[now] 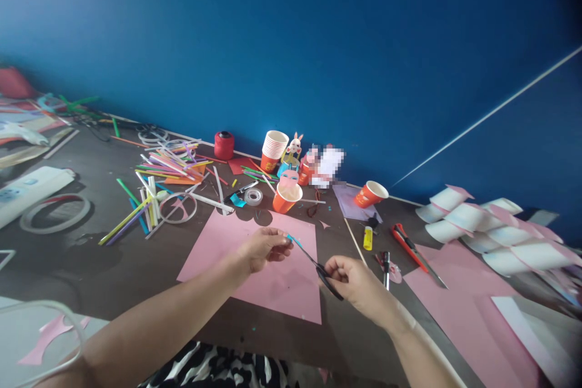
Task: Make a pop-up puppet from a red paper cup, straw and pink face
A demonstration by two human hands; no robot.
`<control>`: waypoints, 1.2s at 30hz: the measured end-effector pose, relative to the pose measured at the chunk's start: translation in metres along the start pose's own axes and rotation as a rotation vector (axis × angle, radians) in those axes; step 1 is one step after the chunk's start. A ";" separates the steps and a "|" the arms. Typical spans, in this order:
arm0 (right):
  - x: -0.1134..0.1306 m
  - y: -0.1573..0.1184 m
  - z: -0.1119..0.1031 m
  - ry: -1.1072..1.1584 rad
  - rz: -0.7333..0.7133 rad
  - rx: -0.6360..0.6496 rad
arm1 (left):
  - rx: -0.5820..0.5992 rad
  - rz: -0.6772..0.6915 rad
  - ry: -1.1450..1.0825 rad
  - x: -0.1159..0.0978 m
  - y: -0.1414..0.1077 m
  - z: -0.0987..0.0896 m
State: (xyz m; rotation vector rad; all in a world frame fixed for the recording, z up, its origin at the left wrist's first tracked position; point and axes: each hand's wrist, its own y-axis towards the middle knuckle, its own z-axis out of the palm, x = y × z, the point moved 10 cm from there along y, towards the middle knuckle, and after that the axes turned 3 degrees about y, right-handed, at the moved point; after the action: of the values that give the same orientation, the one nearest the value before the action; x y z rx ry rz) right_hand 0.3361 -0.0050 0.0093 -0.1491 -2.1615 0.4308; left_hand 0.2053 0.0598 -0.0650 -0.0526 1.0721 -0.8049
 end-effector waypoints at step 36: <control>0.003 -0.004 -0.008 -0.088 0.024 0.039 | 0.096 -0.059 -0.043 -0.004 -0.009 0.017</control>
State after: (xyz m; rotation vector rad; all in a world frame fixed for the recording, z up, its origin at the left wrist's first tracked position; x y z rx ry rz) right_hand 0.3409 -0.0062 0.0172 -0.1367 -2.2381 0.5017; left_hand 0.2130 0.0501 -0.0497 -0.0202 0.9935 -0.9040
